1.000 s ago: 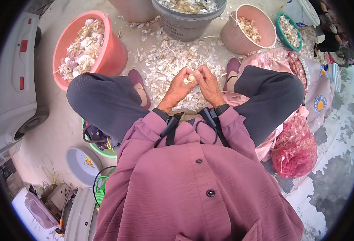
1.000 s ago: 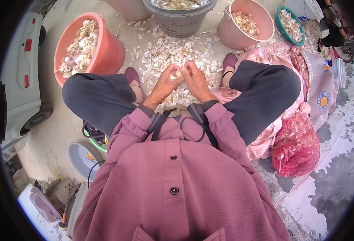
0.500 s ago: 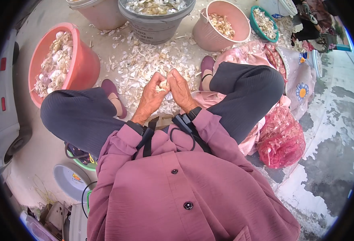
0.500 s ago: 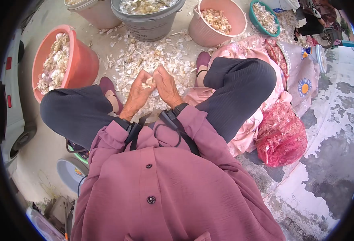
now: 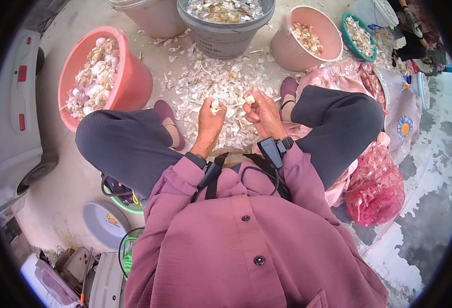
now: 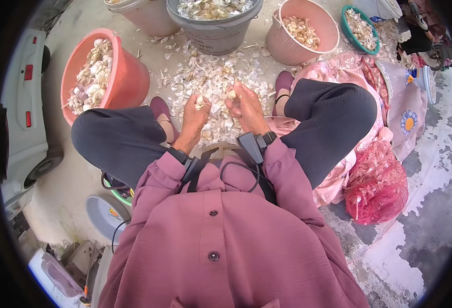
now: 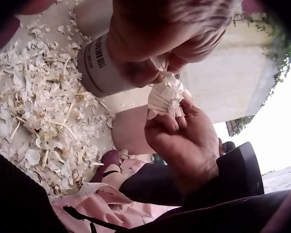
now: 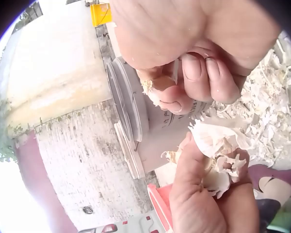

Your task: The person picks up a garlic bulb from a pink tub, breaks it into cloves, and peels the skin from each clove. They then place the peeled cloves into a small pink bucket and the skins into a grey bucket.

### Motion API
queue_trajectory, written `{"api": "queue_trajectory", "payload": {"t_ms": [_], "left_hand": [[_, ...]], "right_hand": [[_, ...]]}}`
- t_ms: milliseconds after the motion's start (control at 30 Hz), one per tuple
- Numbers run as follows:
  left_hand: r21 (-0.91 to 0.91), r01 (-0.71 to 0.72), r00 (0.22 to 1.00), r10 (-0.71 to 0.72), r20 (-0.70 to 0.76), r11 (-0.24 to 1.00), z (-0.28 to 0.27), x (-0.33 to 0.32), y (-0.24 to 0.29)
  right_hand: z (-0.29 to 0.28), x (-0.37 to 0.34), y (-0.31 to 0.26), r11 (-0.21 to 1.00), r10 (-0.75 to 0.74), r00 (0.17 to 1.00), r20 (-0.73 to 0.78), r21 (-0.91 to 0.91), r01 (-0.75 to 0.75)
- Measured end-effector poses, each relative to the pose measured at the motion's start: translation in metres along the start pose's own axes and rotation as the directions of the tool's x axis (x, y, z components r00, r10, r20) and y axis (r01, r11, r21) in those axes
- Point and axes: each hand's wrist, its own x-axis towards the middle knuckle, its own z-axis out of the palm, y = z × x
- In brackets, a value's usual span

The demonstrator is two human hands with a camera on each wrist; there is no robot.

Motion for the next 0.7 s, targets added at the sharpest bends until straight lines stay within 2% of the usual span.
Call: {"api": "queue_trajectory", "payload": {"t_ms": [33,100,133,233,267,300,367,400,433,467,500,533,600,667,700], "left_hand": [[0.004,-0.007,1.000,0.007,-0.003,1.000,0.000,-0.001,0.001],[-0.127,0.115,0.993,-0.112,0.036,0.985,0.000,-0.002,0.008],[-0.134,0.138,0.990,-0.133,0.046,0.981,-0.001,-0.007,0.016],[-0.051,0.121,0.986,-0.115,0.120,0.991,-0.003,-0.005,0.018],[-0.006,0.072,0.991,-0.071,0.112,0.997,-0.002,-0.001,0.010],[-0.005,0.067,0.990,-0.065,0.123,0.998,0.001,-0.004,0.012],[-0.182,0.036,0.991,-0.011,0.136,0.983,0.003,-0.011,0.020],[-0.063,0.029,0.992,-0.020,0.128,0.998,0.001,-0.011,0.021],[-0.094,0.083,0.986,-0.069,0.150,0.992,-0.001,-0.011,0.021],[-0.110,0.081,0.990,-0.067,0.126,0.991,0.011,-0.011,0.027],[-0.047,0.089,0.983,-0.081,0.164,0.995,0.005,-0.008,0.021],[-0.084,0.124,0.987,-0.114,0.113,0.989,0.007,-0.010,0.024],[-0.087,0.094,0.980,-0.077,0.186,0.992,0.008,0.004,0.011],[-0.166,0.117,0.988,-0.098,0.122,0.979,-0.002,0.007,-0.008],[-0.154,0.124,0.985,-0.103,0.137,0.980,0.001,0.001,0.006]], "right_hand": [[0.001,-0.003,-0.003,1.000,-0.004,1.000,0.006,0.003,0.004],[0.007,-0.007,-0.014,0.992,0.012,1.000,0.010,-0.124,-0.011],[0.010,-0.007,-0.016,0.996,-0.021,1.000,0.001,-0.082,0.021],[0.029,-0.017,-0.042,0.988,-0.067,0.998,-0.018,-0.141,0.064],[0.045,-0.023,-0.053,0.980,-0.067,0.994,-0.090,-0.194,0.048],[0.045,-0.025,-0.054,0.979,-0.077,0.992,-0.097,-0.195,0.057],[0.045,-0.027,-0.056,0.964,-0.124,0.990,-0.068,-0.243,0.104],[0.038,-0.026,-0.052,0.968,-0.132,0.991,-0.030,-0.219,0.122],[0.035,-0.027,-0.051,0.958,-0.144,0.990,-0.007,-0.250,0.138],[0.023,-0.027,-0.028,0.950,-0.199,0.979,-0.036,-0.254,0.183],[0.024,-0.034,-0.030,0.986,-0.051,0.997,-0.055,-0.164,0.041],[0.022,-0.035,-0.023,0.988,-0.025,0.999,-0.046,-0.154,0.018],[0.016,-0.038,-0.021,0.989,-0.064,0.997,-0.042,-0.138,0.058],[0.012,-0.035,-0.014,0.994,-0.066,0.996,-0.053,-0.086,0.061],[0.007,-0.032,-0.013,0.989,-0.097,0.992,-0.080,-0.123,0.087]]}}
